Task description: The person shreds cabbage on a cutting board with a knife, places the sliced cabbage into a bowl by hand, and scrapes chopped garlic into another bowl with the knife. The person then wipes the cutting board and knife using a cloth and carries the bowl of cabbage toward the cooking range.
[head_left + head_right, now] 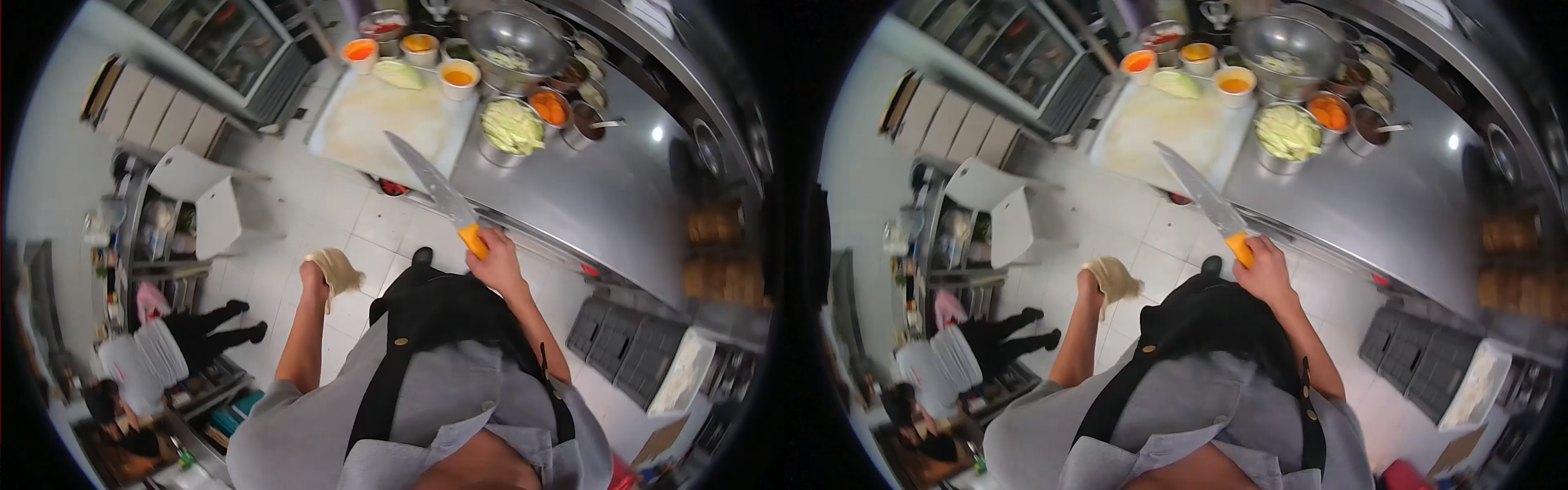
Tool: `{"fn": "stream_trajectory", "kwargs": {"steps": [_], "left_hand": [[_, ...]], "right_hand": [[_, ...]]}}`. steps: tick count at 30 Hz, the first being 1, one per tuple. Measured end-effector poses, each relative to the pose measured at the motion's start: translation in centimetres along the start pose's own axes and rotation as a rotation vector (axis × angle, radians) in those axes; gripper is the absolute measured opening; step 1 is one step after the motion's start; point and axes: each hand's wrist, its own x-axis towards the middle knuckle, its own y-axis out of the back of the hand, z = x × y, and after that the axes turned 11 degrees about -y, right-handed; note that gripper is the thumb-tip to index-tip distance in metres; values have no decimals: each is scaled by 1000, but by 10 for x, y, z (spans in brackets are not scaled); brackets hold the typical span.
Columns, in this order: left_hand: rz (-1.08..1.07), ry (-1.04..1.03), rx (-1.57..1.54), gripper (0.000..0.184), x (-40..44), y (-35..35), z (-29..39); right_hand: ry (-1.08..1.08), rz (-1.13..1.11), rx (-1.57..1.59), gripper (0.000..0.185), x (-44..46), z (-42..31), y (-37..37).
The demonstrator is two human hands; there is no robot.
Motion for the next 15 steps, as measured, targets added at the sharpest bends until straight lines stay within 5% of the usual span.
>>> {"fn": "stream_trajectory", "kwargs": {"steps": [4,10,11,15], "left_hand": [[139,-86,-48,31,-36,24,26],[-192,-263,-466,22,-64,-27,2],[89,-313,-527,20,-70,-49,7],[473,-437,-539,24,-56,-25,15]], "right_hand": [[200,-269,-14,31,40,-42,-77],[534,-629,39,26,22,-119,-182],[574,-681,21,26,15,-125,-188],[702,-768,4,27,1,-132,-173]]}}
